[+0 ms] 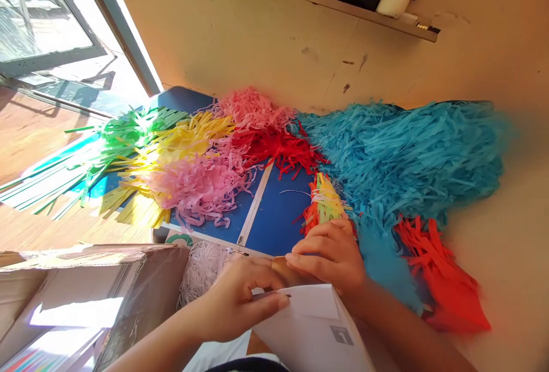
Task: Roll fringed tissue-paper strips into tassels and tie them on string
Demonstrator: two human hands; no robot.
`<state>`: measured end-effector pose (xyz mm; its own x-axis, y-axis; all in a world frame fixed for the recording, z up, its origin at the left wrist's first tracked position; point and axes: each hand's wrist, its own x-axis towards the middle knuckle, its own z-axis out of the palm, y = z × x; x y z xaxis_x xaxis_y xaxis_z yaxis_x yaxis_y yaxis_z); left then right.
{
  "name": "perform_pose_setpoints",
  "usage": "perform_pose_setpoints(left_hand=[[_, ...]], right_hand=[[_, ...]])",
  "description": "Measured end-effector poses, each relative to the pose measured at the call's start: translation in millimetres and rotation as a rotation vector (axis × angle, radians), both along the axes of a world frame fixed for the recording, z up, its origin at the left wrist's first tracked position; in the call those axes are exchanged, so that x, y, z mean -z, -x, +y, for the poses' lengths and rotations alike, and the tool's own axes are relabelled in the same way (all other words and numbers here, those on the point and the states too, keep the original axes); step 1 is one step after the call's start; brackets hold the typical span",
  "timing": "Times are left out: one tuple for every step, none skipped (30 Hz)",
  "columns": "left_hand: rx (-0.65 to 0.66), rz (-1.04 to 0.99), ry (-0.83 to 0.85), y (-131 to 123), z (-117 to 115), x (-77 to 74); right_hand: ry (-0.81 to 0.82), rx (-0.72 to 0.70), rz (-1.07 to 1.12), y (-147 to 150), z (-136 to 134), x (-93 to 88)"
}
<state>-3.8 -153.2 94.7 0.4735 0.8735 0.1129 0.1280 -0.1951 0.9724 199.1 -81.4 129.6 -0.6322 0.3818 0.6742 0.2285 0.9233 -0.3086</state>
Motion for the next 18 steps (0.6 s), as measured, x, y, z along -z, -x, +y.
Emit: perform_pose_setpoints(left_hand=[[0.0,-0.003,-0.002,0,0,0.1],[0.002,-0.009,-0.004,0,0,0.0],[0.007,-0.016,-0.005,0,0,-0.1],[0.011,-0.02,-0.006,0,0,-0.3],[0.011,-0.015,-0.007,0,0,-0.5],[0.009,-0.001,-0.011,-1,0,-0.8],[0.005,0.02,-0.016,-1,0,-1.0],[0.001,0.042,-0.019,-1,0,-1.3],[-0.003,0.06,-0.02,-1,0,-1.5],[-0.003,0.071,-0.02,-1,0,-1.9],[0.0,0.075,-0.019,-1,0,-2.3],[0.004,0.077,-0.018,-1,0,-2.9],[0.006,0.082,-0.019,-2,0,-3.4],[0.009,0.088,-0.022,-2,0,-4.0],[0.012,0.094,-0.026,-2,0,-4.4],[0.015,0.097,-0.03,-2,0,-4.7],[0.016,0.099,-0.03,-2,0,-4.6],[0.018,0.098,-0.028,-3,0,-4.4]], right_hand=[[-0.013,-0.004,-0.005,0,0,-0.8],[-0.025,-0.011,-0.014,-1,0,-1.4],[-0.033,-0.019,-0.027,-2,1,-1.6],[-0.036,-0.025,-0.042,-3,1,-1.5],[-0.037,-0.031,-0.059,-5,1,-0.9],[-0.037,-0.035,-0.078,-6,2,0.2],[-0.035,-0.037,-0.098,-8,2,1.8],[-0.033,-0.036,-0.117,-9,2,3.6],[-0.026,-0.034,-0.131,-10,2,5.4],[-0.014,-0.027,-0.132,-10,2,7.0],[0.011,-0.011,-0.121,-9,2,8.1],[0.048,0.013,-0.101,-8,2,8.4],[0.097,0.036,-0.084,-7,3,8.0],[0.156,0.05,-0.072,-5,3,6.7],[0.218,0.055,-0.069,-3,4,5.0],[0.275,0.05,-0.076,-2,5,3.0],[0.317,0.034,-0.085,-1,5,1.2],[0.34,0.016,-0.089,0,6,-0.3]])
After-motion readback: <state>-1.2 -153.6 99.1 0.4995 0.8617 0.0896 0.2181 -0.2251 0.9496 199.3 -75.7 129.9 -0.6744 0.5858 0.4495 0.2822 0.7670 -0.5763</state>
